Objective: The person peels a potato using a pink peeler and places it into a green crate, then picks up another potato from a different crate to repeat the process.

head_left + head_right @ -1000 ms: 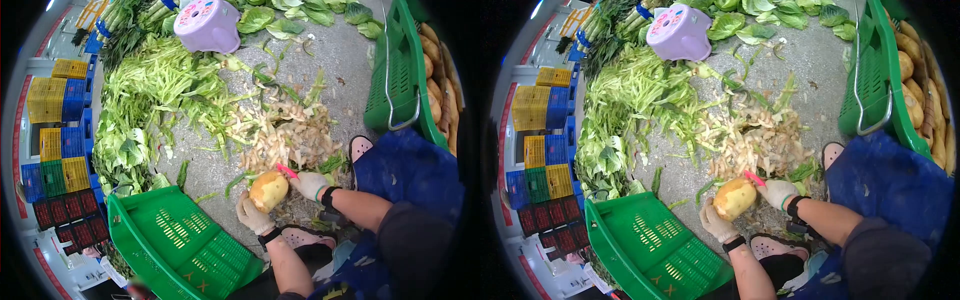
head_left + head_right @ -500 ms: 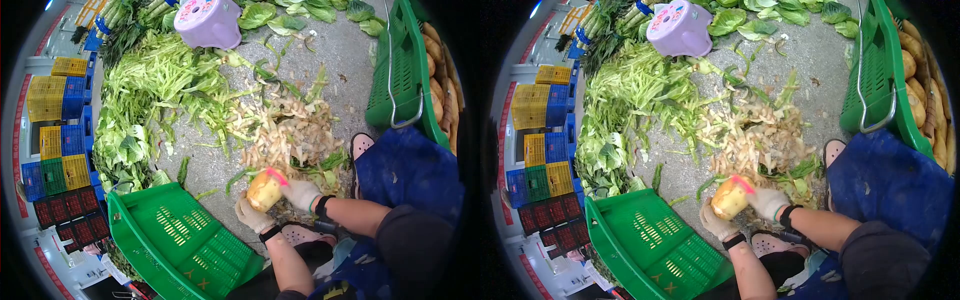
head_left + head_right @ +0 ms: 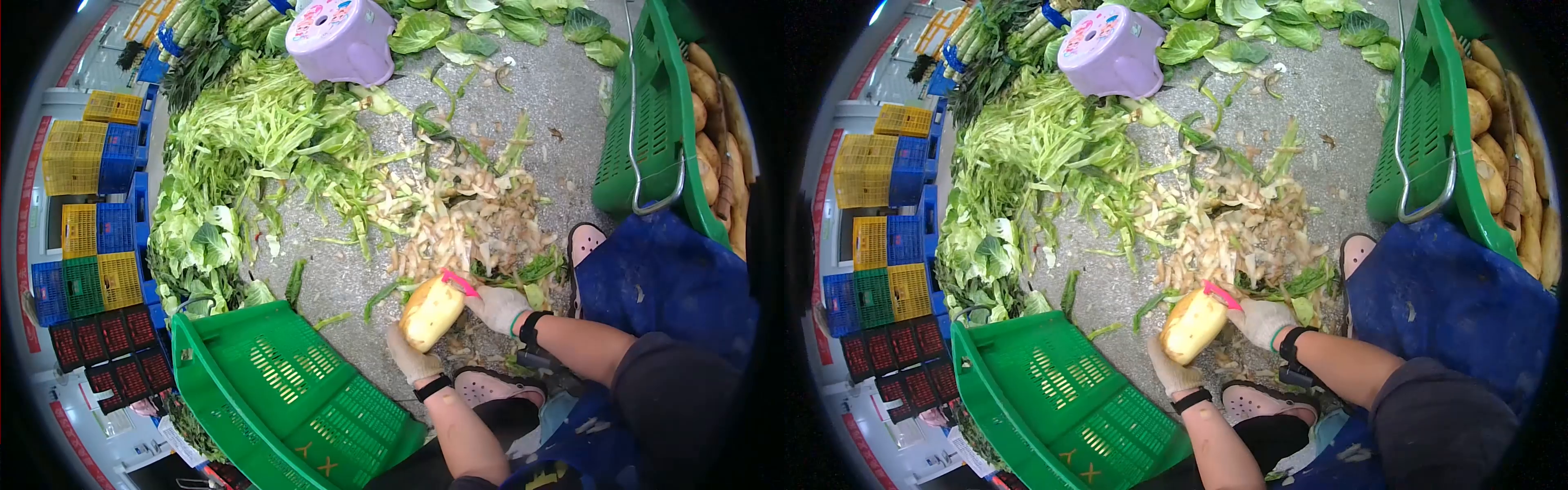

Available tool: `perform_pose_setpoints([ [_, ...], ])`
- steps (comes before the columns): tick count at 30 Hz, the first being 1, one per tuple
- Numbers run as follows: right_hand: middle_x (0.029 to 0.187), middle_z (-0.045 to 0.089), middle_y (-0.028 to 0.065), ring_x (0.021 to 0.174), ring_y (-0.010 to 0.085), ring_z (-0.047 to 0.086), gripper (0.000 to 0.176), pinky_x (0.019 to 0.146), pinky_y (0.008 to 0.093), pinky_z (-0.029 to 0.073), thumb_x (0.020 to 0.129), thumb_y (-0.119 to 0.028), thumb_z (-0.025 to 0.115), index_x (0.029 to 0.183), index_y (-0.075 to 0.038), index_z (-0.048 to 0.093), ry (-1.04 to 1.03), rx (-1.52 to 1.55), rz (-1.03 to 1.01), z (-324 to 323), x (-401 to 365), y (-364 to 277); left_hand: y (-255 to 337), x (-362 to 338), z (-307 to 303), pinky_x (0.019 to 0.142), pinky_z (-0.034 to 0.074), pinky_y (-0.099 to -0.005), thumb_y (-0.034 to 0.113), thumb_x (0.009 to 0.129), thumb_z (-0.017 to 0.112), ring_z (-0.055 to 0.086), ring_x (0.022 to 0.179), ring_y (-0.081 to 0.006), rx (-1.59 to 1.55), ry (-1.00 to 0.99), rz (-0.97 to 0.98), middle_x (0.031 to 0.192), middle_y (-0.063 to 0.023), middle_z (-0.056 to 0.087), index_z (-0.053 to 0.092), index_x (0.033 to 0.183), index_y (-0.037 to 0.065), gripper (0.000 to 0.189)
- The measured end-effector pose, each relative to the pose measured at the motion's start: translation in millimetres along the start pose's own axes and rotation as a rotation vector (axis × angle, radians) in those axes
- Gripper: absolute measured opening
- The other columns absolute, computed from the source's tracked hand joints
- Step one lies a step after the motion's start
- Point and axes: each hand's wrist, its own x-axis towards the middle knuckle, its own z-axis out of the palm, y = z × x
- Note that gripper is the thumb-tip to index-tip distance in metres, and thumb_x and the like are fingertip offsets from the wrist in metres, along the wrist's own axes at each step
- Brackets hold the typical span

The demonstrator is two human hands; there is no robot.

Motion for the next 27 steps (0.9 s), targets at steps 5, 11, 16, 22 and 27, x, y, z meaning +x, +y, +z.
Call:
perform_pose_setpoints([
  [5,0.09,0.068,0.0193,0.091,0.0384,0.064,0.056,0.082,0.048,0.048,0.096,-0.051,0.034,0.105,-0.004,0.063,-0.127,0.028,0.038,-24,5,11,-1,5,-6,0.077,0.054,-0.0366,0.014,0.086,0.06,0.063,0.09,-0.0233,0.261,0.003,0.151,0.101,-0.0126,0.06,0.055,0.113,0.0,0.031],
  [11,0.086,0.068,0.0186,0.081,0.0378,0.066,0.049,0.071,0.0465,0.051,0.096,-0.049,0.036,0.099,-0.008,0.063,0.059,-0.128,-0.16,-12,-13,-12,2,-7,12,0.075,0.053,-0.0346,0.014,0.085,0.062,0.062,0.085,-0.0229,0.29,0.109,0.158,0.099,-0.0133,0.06,0.055,0.11,-0.005,0.032],
  [16,0.085,0.068,0.0177,0.077,0.0365,0.067,0.042,0.068,0.0486,0.052,0.096,-0.046,0.04,0.105,-0.011,0.063,-0.06,-0.154,0.077,-24,0,-5,1,-11,21,0.073,0.054,-0.0337,0.009,0.084,0.061,0.062,0.083,-0.0226,0.361,0.148,0.269,0.098,-0.0144,0.06,0.055,0.109,-0.007,0.03],
  [22,0.089,0.068,0.0206,0.081,0.0387,0.066,0.046,0.071,0.048,0.052,0.096,-0.047,0.037,0.109,-0.011,0.061,-0.107,-0.2,-0.28,-1,-18,-19,-1,-13,21,0.073,0.053,-0.0325,0.009,0.083,0.062,0.062,0.083,-0.0214,0.386,0.153,0.273,0.099,-0.0146,0.06,0.054,0.111,-0.008,0.034],
  [27,0.087,0.068,0.0206,0.079,0.0378,0.067,0.052,0.069,0.0474,0.052,0.096,-0.05,0.035,0.1,-0.007,0.065,-0.039,-0.126,0.03,-24,1,7,0,-8,22,0.076,0.053,-0.0329,0.01,0.082,0.063,0.061,0.086,-0.0213,0.371,0.151,0.28,0.102,-0.0151,0.059,0.053,0.113,-0.009,0.037],
])
